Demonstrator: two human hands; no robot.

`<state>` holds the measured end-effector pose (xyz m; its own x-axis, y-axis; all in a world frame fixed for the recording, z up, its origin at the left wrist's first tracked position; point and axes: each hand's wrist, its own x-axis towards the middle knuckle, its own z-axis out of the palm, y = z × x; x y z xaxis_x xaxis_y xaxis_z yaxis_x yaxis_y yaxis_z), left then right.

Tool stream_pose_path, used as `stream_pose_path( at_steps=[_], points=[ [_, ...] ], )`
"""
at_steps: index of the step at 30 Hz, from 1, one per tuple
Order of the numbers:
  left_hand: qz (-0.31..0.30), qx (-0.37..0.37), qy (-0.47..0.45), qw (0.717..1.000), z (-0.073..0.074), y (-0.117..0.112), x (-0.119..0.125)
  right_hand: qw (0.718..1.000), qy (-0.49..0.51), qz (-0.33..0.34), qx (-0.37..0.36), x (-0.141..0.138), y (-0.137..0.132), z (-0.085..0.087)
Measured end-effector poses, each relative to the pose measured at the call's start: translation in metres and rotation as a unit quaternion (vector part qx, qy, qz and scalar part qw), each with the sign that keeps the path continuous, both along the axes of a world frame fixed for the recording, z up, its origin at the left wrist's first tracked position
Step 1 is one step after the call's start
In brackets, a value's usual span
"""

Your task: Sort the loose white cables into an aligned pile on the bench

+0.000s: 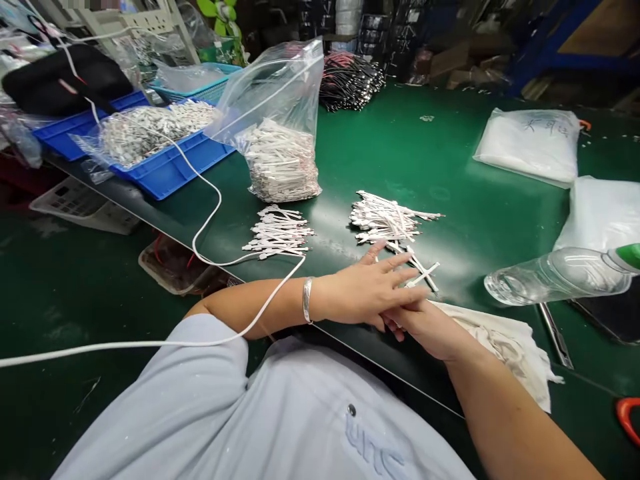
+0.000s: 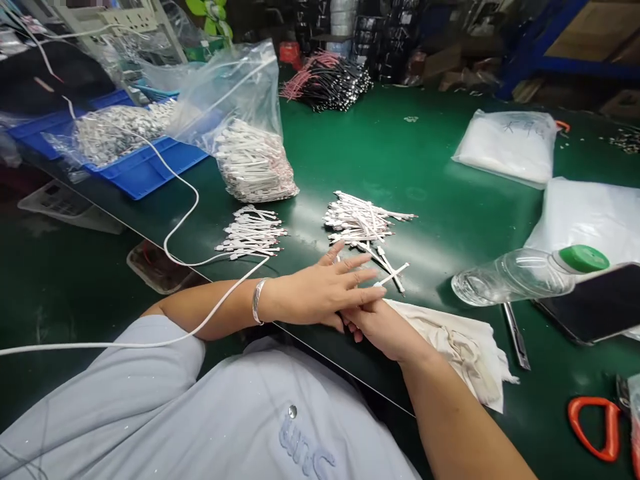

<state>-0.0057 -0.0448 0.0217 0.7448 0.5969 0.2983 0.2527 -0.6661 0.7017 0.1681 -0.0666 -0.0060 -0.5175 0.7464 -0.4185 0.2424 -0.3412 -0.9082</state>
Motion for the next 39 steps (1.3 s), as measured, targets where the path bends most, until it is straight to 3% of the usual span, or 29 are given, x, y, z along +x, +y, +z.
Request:
stream_pose_path(
  at_steps=[3, 6, 10, 13, 17, 21, 24, 26, 28, 30, 33, 36, 39],
  points=[
    [0.075, -0.010, 0.030, 0.997, -0.005, -0.008, -0.009, 0.998, -0.042, 0.050, 0.024, 0.000, -0.002, 0.006],
    [0.103, -0.039, 0.043, 0.993, -0.010, -0.021, -0.018, 0.995, -0.021, 0.095, 0.017, -0.003, -0.005, 0.012],
    [0.158, -0.057, 0.090, 0.982, -0.002, -0.031, -0.042, 0.995, 0.010, 0.097, -0.002, -0.008, -0.009, 0.014],
    [0.225, 0.002, 0.151, 0.963, 0.015, -0.021, -0.078, 0.998, -0.008, 0.054, -0.002, -0.011, -0.011, 0.014],
    [0.376, 0.066, 0.278, 0.882, 0.022, 0.006, -0.133, 0.997, -0.033, 0.062, 0.007, -0.013, -0.012, 0.011],
    [0.380, 0.057, 0.288, 0.877, 0.015, 0.026, -0.152, 0.997, -0.034, 0.063, 0.022, -0.015, -0.011, 0.007],
    [0.373, 0.047, 0.186, 0.908, 0.015, 0.031, -0.124, 0.997, -0.042, 0.062, 0.027, -0.017, -0.010, 0.007],
    [0.355, 0.028, 0.080, 0.931, 0.017, 0.034, -0.086, 0.996, -0.060, 0.062, 0.033, -0.019, -0.009, 0.007],
    [0.283, 0.020, 0.046, 0.958, 0.016, 0.038, -0.041, 0.994, -0.074, 0.066, 0.042, -0.019, -0.009, 0.008],
    [0.182, 0.007, 0.068, 0.981, 0.014, 0.044, 0.001, 0.993, -0.077, 0.072, 0.057, -0.019, -0.010, 0.008],
    [0.111, 0.019, 0.102, 0.988, 0.008, 0.054, 0.046, 0.989, -0.076, 0.090, 0.087, -0.018, -0.010, 0.007],
    [0.072, 0.062, 0.157, 0.983, 0.003, 0.061, 0.069, 0.982, -0.082, 0.116, 0.125, -0.016, -0.010, 0.005],
    [0.055, 0.101, 0.278, 0.954, 0.003, 0.068, 0.080, 0.975, -0.082, 0.131, 0.158, -0.015, -0.008, 0.005]
  ],
)
